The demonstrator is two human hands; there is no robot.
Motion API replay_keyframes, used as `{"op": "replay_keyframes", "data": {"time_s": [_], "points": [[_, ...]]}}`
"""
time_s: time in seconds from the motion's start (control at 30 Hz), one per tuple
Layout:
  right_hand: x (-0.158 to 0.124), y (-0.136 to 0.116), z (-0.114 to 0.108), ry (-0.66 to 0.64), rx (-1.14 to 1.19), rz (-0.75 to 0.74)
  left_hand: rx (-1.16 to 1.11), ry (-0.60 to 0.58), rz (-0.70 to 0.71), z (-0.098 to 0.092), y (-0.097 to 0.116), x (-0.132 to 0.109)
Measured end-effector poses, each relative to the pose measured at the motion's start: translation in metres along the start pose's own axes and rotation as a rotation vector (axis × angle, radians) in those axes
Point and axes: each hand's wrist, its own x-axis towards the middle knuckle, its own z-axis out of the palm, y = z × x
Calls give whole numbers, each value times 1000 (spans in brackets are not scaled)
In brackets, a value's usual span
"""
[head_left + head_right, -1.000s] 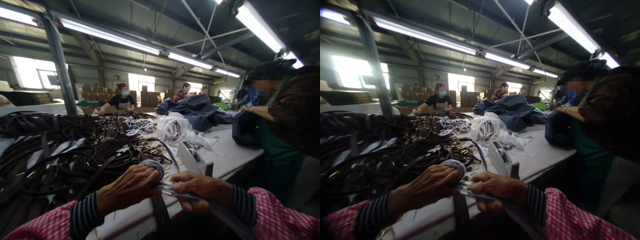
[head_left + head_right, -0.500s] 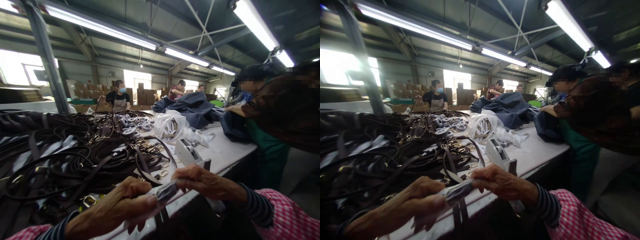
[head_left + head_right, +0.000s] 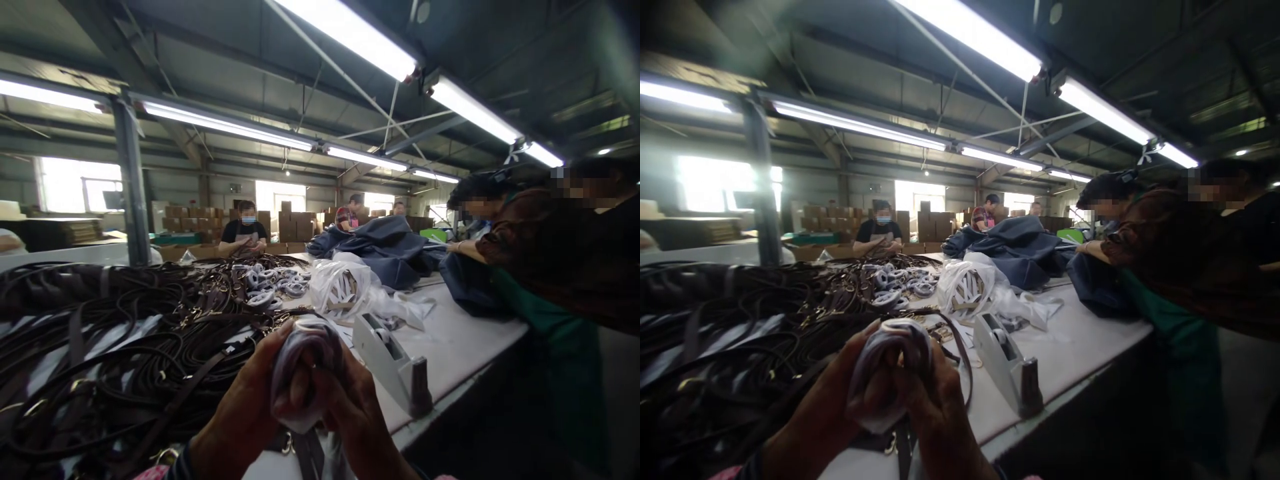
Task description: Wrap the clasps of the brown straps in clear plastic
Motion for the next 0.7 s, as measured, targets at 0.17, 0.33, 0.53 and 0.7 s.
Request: {"op": "replay_keyframes", "data": {"time_s": [0.17,0.33,0.53,0.7], "points": [[8,5,8,84,-21,-52,22,64,66,-6,1,4],[22,19,1,104,-240,-192,20,176,129,-8,3,12],[43,5,-9,31,-445,-319,-6,168,254,-9,16,9],[42,-17,-12,-152,-532,-430,142,-10,222,-23,30,-9]]}}
